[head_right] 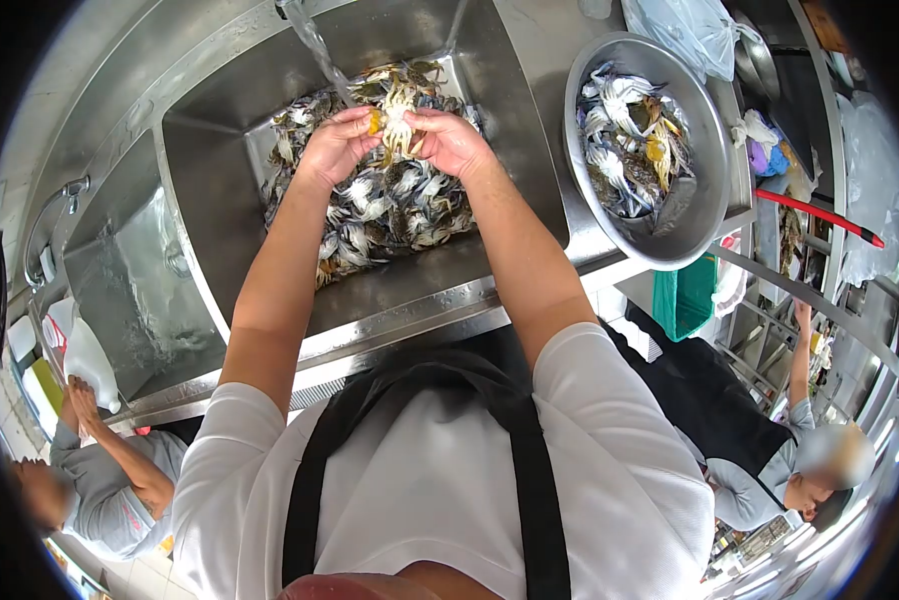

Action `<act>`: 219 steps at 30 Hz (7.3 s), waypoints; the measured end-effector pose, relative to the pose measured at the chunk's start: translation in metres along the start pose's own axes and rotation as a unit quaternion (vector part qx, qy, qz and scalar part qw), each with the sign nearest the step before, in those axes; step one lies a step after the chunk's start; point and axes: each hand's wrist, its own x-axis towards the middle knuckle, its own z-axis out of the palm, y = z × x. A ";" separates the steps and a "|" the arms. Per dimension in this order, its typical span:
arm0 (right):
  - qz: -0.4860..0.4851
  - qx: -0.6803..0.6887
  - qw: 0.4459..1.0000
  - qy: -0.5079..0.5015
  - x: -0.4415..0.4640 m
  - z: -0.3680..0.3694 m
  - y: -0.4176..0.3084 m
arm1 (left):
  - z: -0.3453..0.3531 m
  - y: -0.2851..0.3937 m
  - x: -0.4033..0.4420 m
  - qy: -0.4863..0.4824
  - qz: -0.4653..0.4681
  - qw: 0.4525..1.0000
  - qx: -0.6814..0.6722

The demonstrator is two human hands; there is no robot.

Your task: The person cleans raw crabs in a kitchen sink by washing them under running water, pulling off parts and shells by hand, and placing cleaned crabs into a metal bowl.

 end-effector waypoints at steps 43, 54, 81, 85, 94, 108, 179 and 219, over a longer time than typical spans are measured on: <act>0.004 -0.066 0.928 0.367 0.033 -0.040 0.046 | 0.012 0.015 0.025 0.087 0.137 0.980 0.115; 0.012 -0.345 0.850 0.398 0.049 -0.036 0.063 | 0.018 0.018 0.018 0.074 0.137 0.979 0.132; -0.288 -0.568 0.745 0.200 0.020 0.113 -0.075 | -0.046 -0.007 0.039 0.255 0.086 0.939 0.215; -0.404 -0.605 0.593 0.346 -0.096 0.100 -0.156 | -0.022 0.010 0.055 0.191 0.096 0.949 0.231; -0.185 -0.640 0.485 0.567 -0.228 -0.095 -0.225 | 0.005 0.023 0.071 0.104 0.068 0.932 0.340; -0.076 -0.564 0.650 0.504 -0.249 -0.135 -0.200 | -0.006 0.022 0.040 0.139 0.092 0.951 0.259; -0.044 -0.080 0.990 0.108 0.042 0.038 -0.004 | 0.008 0.037 -0.016 0.058 0.022 0.990 0.128; -0.108 0.116 0.983 0.093 0.043 0.019 0.012 | 0.054 0.060 -0.003 0.068 -0.023 0.908 0.412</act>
